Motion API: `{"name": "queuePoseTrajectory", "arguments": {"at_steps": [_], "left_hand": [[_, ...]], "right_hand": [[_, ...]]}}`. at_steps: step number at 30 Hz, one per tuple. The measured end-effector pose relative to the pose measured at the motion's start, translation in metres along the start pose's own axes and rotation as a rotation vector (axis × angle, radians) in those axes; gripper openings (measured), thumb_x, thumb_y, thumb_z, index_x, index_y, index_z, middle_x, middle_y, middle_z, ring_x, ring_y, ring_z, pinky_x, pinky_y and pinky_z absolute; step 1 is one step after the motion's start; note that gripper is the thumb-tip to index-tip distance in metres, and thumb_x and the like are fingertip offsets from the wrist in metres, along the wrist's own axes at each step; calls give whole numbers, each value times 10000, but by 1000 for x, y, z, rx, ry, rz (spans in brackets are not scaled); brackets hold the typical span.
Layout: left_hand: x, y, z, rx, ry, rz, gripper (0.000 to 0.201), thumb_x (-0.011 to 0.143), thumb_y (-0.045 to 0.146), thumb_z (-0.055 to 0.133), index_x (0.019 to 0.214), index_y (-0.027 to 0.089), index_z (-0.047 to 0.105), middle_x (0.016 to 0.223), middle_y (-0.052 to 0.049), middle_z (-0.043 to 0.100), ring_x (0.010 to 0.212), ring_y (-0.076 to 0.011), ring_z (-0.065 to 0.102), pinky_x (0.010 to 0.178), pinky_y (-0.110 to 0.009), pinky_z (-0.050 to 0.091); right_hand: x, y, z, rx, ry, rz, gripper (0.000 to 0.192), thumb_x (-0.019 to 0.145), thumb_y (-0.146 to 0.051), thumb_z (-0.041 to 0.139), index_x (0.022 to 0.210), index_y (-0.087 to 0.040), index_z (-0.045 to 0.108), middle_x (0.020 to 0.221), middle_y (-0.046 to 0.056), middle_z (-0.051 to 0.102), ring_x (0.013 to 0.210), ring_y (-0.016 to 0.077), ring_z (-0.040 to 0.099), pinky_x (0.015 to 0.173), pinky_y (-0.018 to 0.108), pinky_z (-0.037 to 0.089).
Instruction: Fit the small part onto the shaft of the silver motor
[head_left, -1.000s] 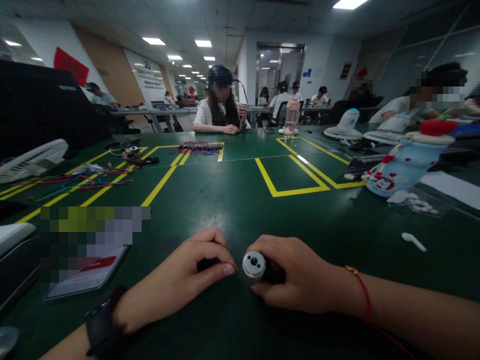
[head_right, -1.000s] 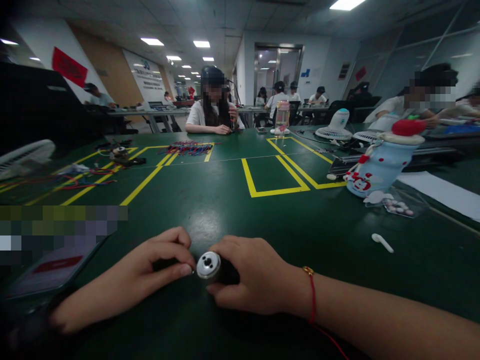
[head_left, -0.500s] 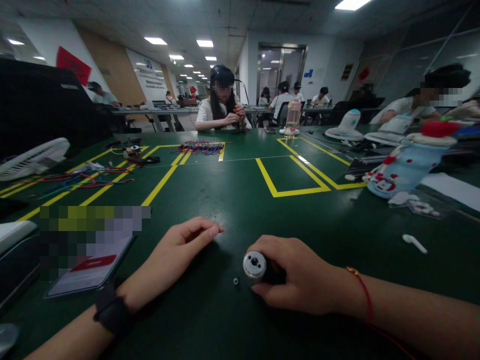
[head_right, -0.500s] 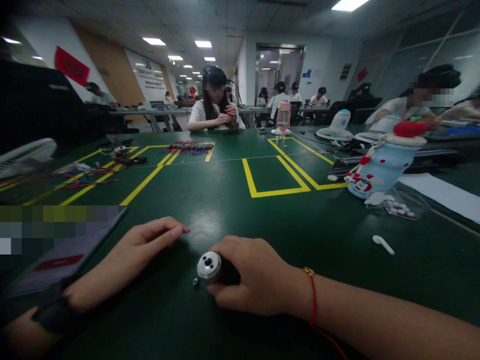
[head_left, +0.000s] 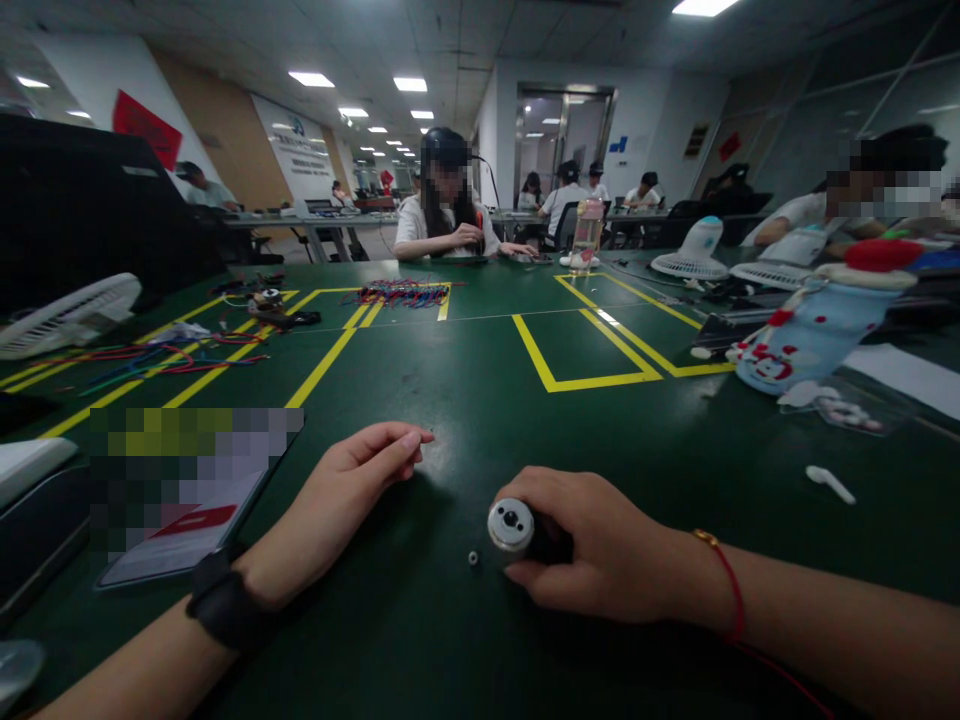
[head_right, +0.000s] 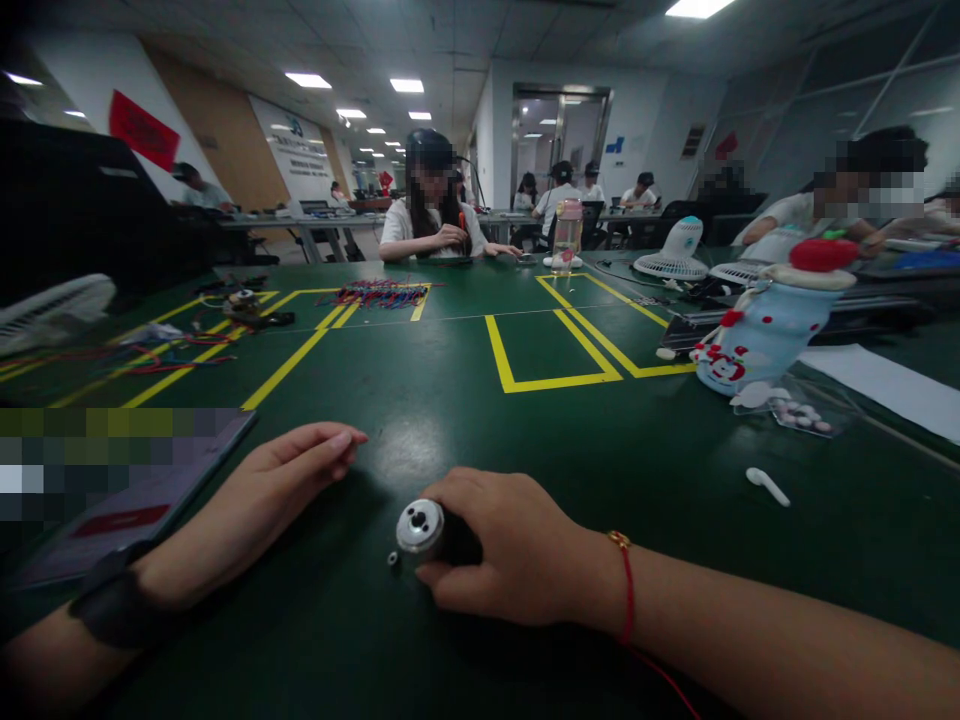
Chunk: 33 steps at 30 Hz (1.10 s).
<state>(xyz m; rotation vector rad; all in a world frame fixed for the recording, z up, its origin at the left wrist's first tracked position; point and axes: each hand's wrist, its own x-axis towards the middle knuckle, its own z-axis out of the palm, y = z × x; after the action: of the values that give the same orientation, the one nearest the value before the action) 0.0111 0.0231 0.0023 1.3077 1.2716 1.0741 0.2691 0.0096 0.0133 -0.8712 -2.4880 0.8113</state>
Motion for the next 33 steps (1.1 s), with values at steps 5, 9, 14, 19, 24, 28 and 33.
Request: {"name": "queuePoseTrajectory", "arguments": {"at_steps": [5,9,14,19,24,28,33], "left_hand": [[-14,11,6,441,-388,215,153,810,361,684,888,232,657,919,0,605,851,-182,561,758,-292,440],[-22,15,18,656,-526,357,153,749,281,751,878,252,675,1027,2,612,1002,-211,550,909,-340,396],[-22,20,22,505,-278,349,81,887,286,608,909,259,681,917,0,614,849,-172,578,757,-289,447],[-31,33,36,432,-177,411,105,858,291,646,927,306,723,884,-4,601,823,-178,581,717,-282,461],[-39,34,49,482,-249,380,133,874,304,617,940,327,731,883,-3,595,811,-174,574,694,-279,462],[-35,30,42,439,-231,259,233,873,367,602,1089,323,675,876,1,583,786,-176,566,690,-288,452],[-16,17,18,389,-61,118,240,862,424,592,998,252,692,731,8,594,656,-164,525,571,-250,397]], "right_hand": [[0,1,2,13,8,-16,320,755,-242,673,1060,-198,587,951,20,615,771,152,536,649,252,397],[0,2,4,9,16,-22,308,748,-233,672,1044,-197,593,937,15,611,749,146,526,630,246,388],[0,1,2,-2,10,-16,319,754,-253,676,1053,-197,581,942,14,612,755,146,531,636,246,390],[1,1,5,-24,24,-33,246,765,-265,660,987,-196,576,901,8,601,722,140,521,605,239,375],[2,2,7,-63,19,-44,220,770,-283,644,958,-191,577,879,14,597,717,147,519,605,250,372],[2,1,5,-47,22,-35,276,761,-266,657,1014,-194,574,925,17,612,742,148,531,630,253,386],[1,1,1,-30,0,-23,330,754,-278,682,1057,-204,572,963,12,614,784,154,541,665,261,402]]}}
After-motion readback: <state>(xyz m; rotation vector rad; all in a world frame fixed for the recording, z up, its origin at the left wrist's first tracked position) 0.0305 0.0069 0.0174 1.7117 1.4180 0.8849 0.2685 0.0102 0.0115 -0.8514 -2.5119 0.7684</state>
